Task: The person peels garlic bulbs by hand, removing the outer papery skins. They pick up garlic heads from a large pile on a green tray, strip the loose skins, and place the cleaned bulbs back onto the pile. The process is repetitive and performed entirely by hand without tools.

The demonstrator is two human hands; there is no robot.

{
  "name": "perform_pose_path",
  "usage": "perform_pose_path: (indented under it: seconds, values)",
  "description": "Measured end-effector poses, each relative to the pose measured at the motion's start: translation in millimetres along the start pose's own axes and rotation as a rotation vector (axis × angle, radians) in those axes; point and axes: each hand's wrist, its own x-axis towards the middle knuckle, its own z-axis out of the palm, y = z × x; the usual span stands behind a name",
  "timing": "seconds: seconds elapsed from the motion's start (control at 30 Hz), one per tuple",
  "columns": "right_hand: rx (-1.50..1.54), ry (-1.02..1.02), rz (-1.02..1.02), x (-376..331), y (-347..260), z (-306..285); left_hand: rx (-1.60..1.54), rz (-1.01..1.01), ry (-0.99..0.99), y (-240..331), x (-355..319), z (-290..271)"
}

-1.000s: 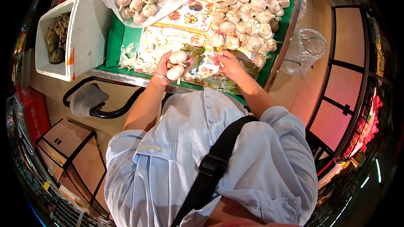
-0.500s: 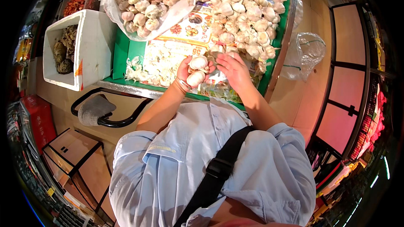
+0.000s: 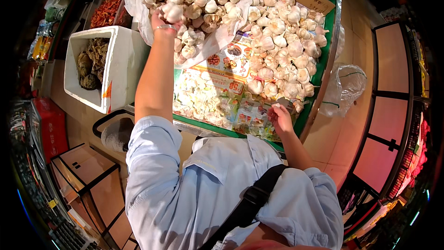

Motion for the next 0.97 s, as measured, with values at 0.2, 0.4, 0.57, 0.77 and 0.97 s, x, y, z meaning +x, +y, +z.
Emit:
perform_pose_path:
  seconds: [0.2, 0.4, 0.57, 0.77, 0.97]
  values:
    - [0.013, 0.038, 0.011, 8, 3, -5, -0.008, 0.163, -0.044, 23, 16, 63]
    - [-0.208, 0.086, 0.03, 13, 9, -16, 0.104, 0.112, 0.026, 25, 40, 55]
    - [-0.955, 0.182, -0.293, 30, 19, -55, 0.256, 0.077, 0.089, 34, 43, 48]
    - [-1.232, 0.427, -0.658, 22, -34, -51, 0.407, 0.069, 0.115, 34, 14, 41]
    - [-1.346, 0.549, -0.635, 23, -49, -50, 0.466, 0.071, 0.017, 27, 15, 3]
